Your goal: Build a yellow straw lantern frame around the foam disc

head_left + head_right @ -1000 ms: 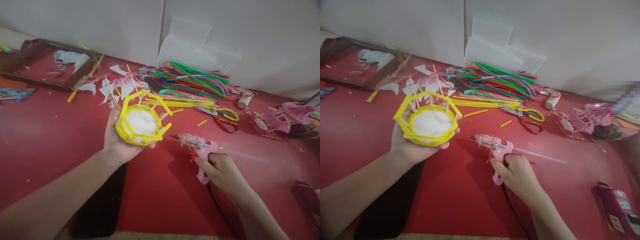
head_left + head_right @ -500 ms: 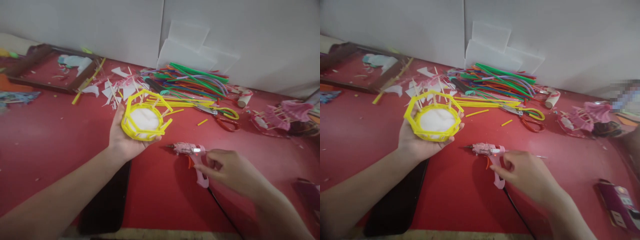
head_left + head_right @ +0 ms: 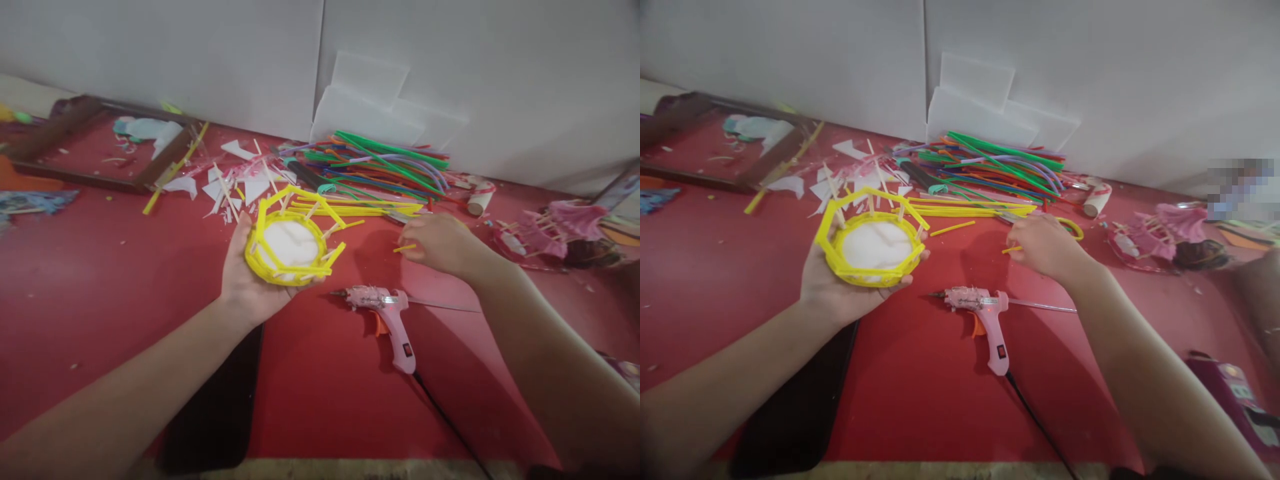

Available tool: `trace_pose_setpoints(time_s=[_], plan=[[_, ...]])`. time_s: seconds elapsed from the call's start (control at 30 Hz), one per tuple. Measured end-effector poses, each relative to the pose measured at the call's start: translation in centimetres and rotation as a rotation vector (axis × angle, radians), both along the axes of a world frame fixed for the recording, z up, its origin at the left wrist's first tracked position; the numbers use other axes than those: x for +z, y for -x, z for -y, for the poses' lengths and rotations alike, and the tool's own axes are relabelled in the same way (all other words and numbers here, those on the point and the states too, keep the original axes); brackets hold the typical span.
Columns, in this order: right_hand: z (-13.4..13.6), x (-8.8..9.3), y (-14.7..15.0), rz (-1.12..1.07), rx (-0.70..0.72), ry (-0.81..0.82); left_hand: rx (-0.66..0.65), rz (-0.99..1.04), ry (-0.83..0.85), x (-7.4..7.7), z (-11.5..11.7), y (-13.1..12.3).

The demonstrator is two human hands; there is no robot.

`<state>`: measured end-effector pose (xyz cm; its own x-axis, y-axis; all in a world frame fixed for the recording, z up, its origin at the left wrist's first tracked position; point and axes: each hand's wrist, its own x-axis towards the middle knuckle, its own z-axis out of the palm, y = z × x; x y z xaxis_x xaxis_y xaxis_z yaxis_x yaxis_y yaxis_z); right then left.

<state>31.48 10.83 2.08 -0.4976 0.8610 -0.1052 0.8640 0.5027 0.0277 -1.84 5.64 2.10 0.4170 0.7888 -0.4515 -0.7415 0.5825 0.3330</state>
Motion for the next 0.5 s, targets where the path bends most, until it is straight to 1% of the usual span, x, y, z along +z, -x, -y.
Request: trace_pose_setpoints(time_s=[0.1, 0.17, 0.2, 0.23, 0.3, 0.33, 0.37, 0.4, 0.43, 0.5], plan=[[-0.5, 0.6, 0.6, -0.045, -0.061, 0.024, 0.005, -0.002, -0.008, 0.0, 0.0, 0.0], [-0.4, 1.7, 1.4, -0.097, -0.096, 0.012, 0.023, 0.011, -0.026, 0.0, 0.1, -0.2], [-0.2, 2.3, 1.9, -0.169, -0.121, 0.003, 0.037, 0.019, -0.04, 0.0, 0.2, -0.3], [0.1, 3.1, 2.6, -0.257, -0.144, -0.008, 0.053, 0.024, -0.062, -0.1, 0.2, -0.4], [1.1, 4.5, 4.2, -0.706, -0.258, 0.033, 0.101, 0.019, -0.137, -0.3, 0.4, -0.6], [1.7, 5.1, 5.2, -0.882, -0.284, 0.068, 0.133, 0.008, -0.19, -0.5, 0.4, -0.6], [2.3, 5.6, 6.1, -1.049, -0.29, 0.072, 0.166, -0.009, -0.248, -0.7, 0.5, -0.7], [2.8, 5.9, 7.0, -1.187, -0.283, 0.121, 0.194, -0.033, -0.304, -0.9, 0.6, -0.8], [3.3, 6.0, 7.9, -1.268, -0.286, 0.189, 0.21, -0.066, -0.356, -1.1, 0.6, -0.8], [3.9, 5.9, 9.1, -1.31, -0.323, 0.29, 0.222, -0.14, -0.445, -1.5, 0.8, -1.0]])
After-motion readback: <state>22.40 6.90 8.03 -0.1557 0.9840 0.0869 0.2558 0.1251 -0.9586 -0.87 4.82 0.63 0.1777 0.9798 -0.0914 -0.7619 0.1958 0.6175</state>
